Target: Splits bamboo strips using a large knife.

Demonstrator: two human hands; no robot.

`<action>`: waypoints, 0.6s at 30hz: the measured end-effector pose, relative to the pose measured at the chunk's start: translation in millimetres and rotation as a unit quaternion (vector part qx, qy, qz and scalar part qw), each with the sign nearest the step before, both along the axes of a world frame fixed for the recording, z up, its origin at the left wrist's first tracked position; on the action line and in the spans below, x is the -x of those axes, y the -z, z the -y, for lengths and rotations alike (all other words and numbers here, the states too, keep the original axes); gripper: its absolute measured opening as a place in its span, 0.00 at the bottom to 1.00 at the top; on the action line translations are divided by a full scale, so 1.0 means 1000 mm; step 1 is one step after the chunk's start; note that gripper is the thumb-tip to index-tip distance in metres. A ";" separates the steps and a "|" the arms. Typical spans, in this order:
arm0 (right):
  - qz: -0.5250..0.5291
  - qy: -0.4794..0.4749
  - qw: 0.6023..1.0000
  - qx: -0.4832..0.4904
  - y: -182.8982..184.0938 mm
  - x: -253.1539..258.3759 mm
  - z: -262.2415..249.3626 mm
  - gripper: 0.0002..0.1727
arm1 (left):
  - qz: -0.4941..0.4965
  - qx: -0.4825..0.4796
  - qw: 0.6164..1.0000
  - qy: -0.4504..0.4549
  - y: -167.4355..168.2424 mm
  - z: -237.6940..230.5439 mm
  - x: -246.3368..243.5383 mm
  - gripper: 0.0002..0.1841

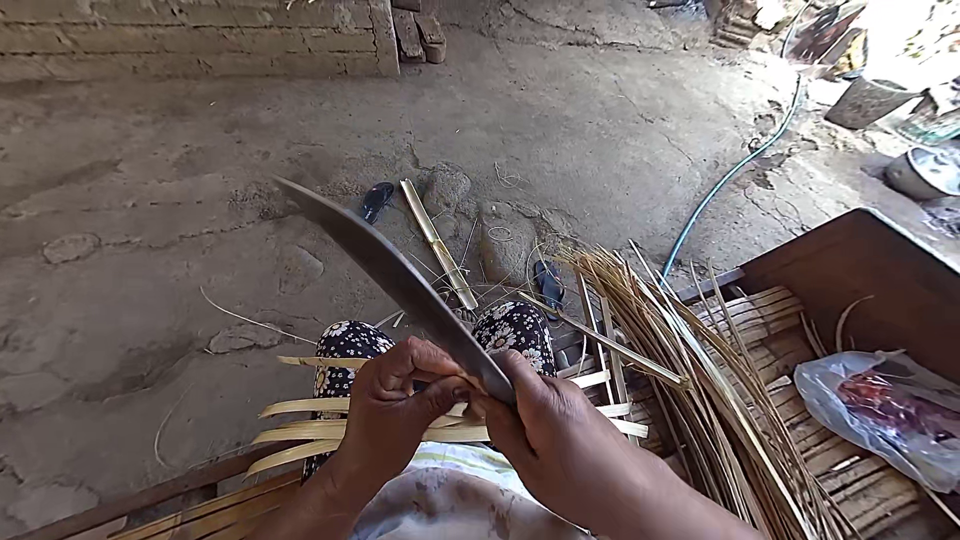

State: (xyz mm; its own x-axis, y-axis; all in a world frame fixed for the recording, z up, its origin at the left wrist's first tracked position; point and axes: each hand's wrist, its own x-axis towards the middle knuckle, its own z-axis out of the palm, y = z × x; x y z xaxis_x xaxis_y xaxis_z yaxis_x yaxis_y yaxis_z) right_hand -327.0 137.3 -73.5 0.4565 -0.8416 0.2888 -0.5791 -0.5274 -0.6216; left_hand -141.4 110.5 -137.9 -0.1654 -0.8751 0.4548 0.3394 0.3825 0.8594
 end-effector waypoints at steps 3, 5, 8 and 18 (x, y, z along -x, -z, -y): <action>-0.013 -0.008 1.000 -0.027 -0.004 0.003 0.003 0.10 | 0.013 0.003 1.000 0.007 -0.002 0.000 0.001 0.06; -0.055 0.027 0.998 0.034 -0.002 -0.003 0.003 0.08 | 0.015 -0.003 1.000 0.003 -0.002 0.002 0.002 0.05; -0.057 0.017 0.997 -0.041 -0.012 -0.003 0.008 0.10 | 0.011 -0.001 1.000 0.010 -0.005 0.006 0.002 0.05; 0.360 -0.096 0.890 -0.262 0.002 -0.029 0.018 0.08 | 0.201 0.060 0.974 -0.088 -0.037 0.003 -0.018 0.35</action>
